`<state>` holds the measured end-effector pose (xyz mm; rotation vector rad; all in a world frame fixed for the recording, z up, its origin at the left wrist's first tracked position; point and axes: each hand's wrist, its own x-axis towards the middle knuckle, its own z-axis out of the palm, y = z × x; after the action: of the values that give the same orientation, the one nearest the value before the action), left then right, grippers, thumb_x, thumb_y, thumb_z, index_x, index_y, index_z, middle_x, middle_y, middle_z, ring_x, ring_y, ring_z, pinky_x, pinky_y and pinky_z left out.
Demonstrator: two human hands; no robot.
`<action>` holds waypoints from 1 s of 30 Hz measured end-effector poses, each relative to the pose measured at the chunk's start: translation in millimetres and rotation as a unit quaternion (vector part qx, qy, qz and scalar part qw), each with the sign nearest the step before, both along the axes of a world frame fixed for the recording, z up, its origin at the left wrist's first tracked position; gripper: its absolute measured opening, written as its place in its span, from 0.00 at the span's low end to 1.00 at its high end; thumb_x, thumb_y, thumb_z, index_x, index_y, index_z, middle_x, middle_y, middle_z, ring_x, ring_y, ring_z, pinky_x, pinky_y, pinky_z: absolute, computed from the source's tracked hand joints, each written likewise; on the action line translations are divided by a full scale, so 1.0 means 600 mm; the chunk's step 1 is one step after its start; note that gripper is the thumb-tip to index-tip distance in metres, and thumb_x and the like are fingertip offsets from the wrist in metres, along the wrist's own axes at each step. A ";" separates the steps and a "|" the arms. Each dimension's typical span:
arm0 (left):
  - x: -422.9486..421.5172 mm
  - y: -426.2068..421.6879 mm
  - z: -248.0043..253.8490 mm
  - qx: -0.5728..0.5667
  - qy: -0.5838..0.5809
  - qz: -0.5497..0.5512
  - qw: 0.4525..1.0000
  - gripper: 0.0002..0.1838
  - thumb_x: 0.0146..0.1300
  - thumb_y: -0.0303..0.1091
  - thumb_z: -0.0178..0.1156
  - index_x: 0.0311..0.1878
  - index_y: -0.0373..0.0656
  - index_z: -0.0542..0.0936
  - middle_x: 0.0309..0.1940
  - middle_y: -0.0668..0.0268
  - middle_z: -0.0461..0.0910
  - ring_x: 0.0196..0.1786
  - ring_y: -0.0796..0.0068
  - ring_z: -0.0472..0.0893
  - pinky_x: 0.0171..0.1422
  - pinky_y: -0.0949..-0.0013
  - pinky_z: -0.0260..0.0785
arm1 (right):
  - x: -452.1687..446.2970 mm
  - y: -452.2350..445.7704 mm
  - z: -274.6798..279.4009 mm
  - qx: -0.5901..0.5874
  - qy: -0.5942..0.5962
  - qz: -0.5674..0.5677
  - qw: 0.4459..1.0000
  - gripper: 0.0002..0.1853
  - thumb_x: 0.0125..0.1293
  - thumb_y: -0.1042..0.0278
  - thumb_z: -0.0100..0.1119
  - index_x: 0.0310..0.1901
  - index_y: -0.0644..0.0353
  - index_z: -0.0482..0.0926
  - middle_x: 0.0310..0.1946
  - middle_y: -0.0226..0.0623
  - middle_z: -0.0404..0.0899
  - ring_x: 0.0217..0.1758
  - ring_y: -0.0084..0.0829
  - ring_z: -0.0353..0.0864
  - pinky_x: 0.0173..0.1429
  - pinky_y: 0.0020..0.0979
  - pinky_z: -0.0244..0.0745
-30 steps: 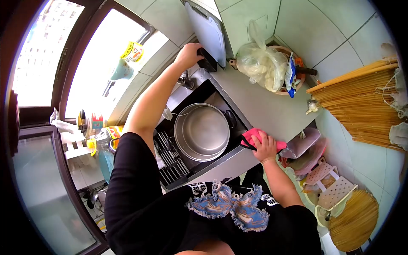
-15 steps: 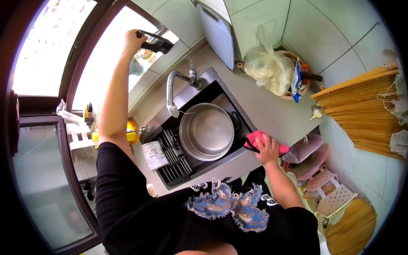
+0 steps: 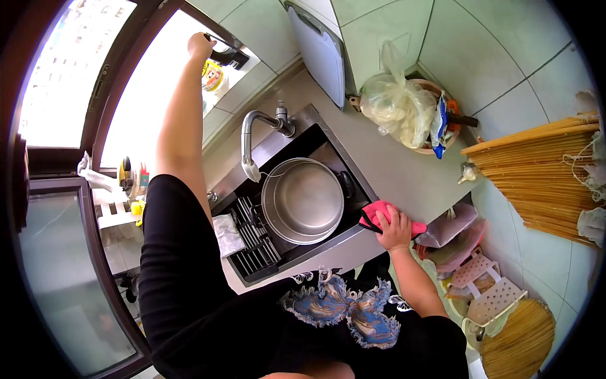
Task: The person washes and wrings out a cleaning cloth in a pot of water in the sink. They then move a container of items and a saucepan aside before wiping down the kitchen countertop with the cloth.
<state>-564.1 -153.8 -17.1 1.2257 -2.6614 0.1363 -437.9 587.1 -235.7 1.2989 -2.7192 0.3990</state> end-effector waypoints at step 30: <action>0.321 0.658 0.017 -0.046 0.467 -0.274 0.840 0.13 0.57 0.17 0.64 0.46 0.38 0.83 0.44 0.56 0.86 0.52 0.54 0.84 0.59 0.57 0.74 | -0.002 0.000 -0.005 0.001 0.010 0.009 1.000 0.39 0.39 0.58 0.80 0.60 0.34 0.78 0.63 0.31 0.75 0.53 0.43 0.76 0.53 0.46 0.75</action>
<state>-371.6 241.2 -7.0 0.2817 -1.9517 -0.3387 -439.0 587.3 -238.6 1.3220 -2.6940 0.3814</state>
